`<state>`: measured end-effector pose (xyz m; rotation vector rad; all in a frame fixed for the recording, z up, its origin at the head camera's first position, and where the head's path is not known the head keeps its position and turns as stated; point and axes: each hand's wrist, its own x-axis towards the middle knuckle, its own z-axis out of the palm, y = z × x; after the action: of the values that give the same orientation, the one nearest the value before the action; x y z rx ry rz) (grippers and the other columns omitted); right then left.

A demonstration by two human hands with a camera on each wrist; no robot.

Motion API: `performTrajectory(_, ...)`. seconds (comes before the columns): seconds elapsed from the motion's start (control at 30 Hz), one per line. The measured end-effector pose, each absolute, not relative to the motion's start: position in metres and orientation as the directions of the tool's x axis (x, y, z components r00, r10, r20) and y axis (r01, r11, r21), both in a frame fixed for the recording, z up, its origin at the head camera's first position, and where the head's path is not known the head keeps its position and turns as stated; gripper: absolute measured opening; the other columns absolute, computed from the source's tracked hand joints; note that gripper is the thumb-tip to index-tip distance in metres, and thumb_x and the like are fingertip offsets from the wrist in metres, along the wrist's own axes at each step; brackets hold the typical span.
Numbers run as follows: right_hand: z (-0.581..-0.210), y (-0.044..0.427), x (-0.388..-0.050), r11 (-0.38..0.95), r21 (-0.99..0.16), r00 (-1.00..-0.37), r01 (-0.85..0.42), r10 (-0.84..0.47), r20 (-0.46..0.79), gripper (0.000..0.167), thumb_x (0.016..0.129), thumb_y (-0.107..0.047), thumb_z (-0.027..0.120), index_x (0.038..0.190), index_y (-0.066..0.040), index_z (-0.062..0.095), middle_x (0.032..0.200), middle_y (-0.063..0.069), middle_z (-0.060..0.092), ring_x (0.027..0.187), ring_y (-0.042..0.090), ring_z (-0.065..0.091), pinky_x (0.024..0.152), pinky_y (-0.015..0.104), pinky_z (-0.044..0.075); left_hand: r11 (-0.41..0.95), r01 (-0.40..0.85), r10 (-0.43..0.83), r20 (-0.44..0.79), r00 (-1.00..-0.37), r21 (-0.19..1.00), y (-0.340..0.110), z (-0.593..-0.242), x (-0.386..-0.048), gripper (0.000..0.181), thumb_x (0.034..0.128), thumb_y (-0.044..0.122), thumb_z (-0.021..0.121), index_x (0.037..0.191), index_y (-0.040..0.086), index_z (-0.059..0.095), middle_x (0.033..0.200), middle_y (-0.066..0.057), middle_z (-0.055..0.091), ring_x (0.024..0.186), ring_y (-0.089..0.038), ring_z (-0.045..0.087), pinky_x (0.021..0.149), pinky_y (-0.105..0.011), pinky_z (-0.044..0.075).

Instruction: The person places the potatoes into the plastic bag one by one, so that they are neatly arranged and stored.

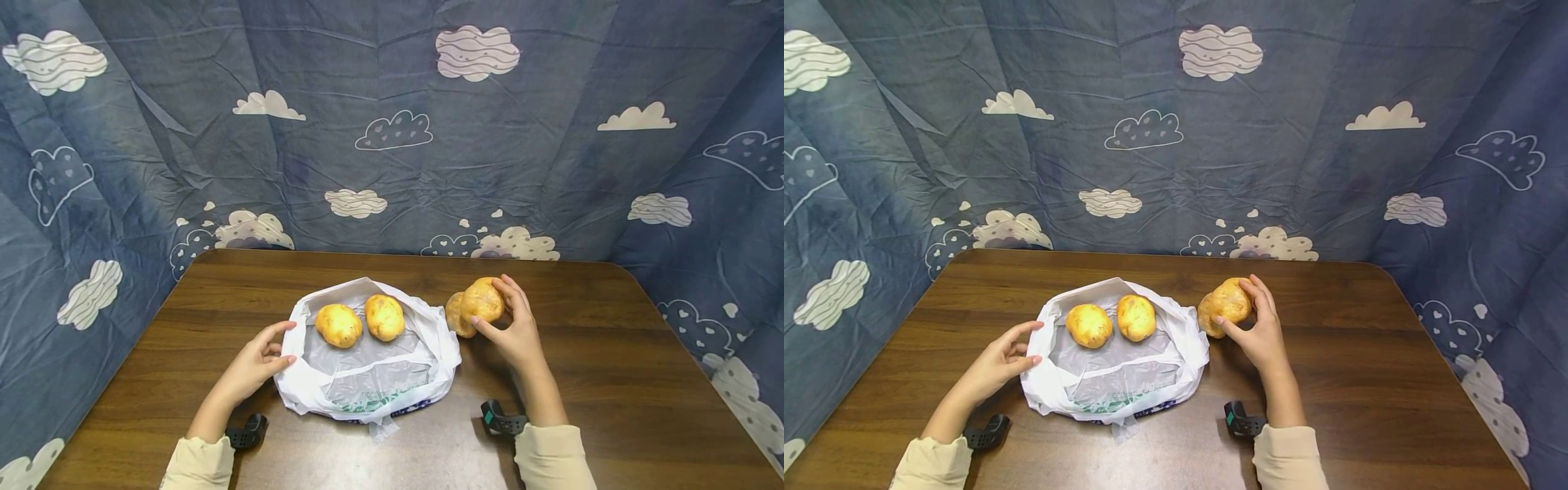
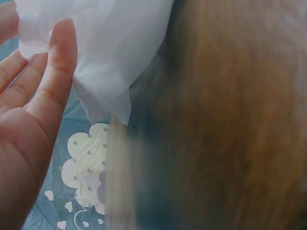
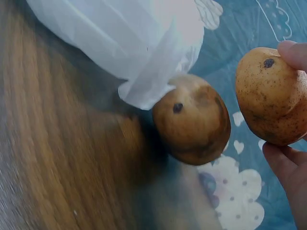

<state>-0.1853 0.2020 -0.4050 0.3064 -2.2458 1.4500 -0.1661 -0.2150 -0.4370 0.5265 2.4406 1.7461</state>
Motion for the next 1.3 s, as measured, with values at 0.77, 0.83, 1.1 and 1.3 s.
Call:
performTrajectory(0.77, -0.396, 0.16, -0.179, 0.365, -0.75, -0.828, -0.552, -0.14, 0.542, 0.066, 0.062, 0.012, 0.075, 0.12, 0.013, 0.043, 0.133, 0.029, 0.029, 0.117, 0.041, 0.036, 0.091, 0.048, 0.034, 0.299, 0.196, 0.31, 0.099, -0.946, 0.934, -0.218, -0.447, -0.171, 0.056, 0.0812, 0.003, 0.064, 0.13, 0.003, 0.038, 0.078, -0.012, 0.054, 0.054, -0.013, 0.049, 0.05, -0.022, 0.039)
performTrajectory(0.83, -0.396, 0.157, -0.178, 0.363, -0.745, -0.825, -0.559, -0.155, 0.543, 0.066, 0.062, 0.011, 0.076, 0.119, 0.012, 0.043, 0.133, 0.029, 0.03, 0.118, 0.04, 0.035, 0.091, 0.048, 0.034, 0.296, 0.201, 0.316, 0.103, -0.943, 0.934, -0.218, -0.447, -0.171, 0.056, 0.0813, 0.002, 0.064, 0.131, 0.002, 0.038, 0.078, -0.012, 0.054, 0.054, -0.013, 0.049, 0.05, -0.022, 0.039)
performTrajectory(1.1, -0.397, 0.142, -0.175, 0.299, -0.766, -0.823, -0.568, -0.216, 0.525, 0.065, 0.063, 0.011, 0.075, 0.12, 0.01, 0.044, 0.135, 0.027, 0.029, 0.119, 0.04, 0.034, 0.086, 0.049, 0.038, 0.282, 0.198, 0.321, 0.102, -0.942, 0.939, -0.213, -0.434, -0.166, 0.055, 0.0807, -0.007, 0.06, 0.13, -0.006, 0.035, 0.079, -0.016, 0.054, 0.058, -0.015, 0.052, 0.052, -0.025, 0.042)
performTrajectory(1.3, -0.399, 0.131, -0.173, 0.309, -0.741, -0.802, -0.596, -0.265, 0.535, 0.065, 0.062, 0.008, 0.076, 0.12, 0.008, 0.045, 0.135, 0.026, 0.03, 0.119, 0.04, 0.034, 0.086, 0.051, 0.038, 0.297, 0.208, 0.325, 0.106, -0.94, 0.932, -0.209, -0.42, -0.16, 0.054, 0.0802, -0.009, 0.059, 0.128, -0.01, 0.035, 0.079, -0.018, 0.053, 0.058, -0.014, 0.052, 0.052, -0.024, 0.042)
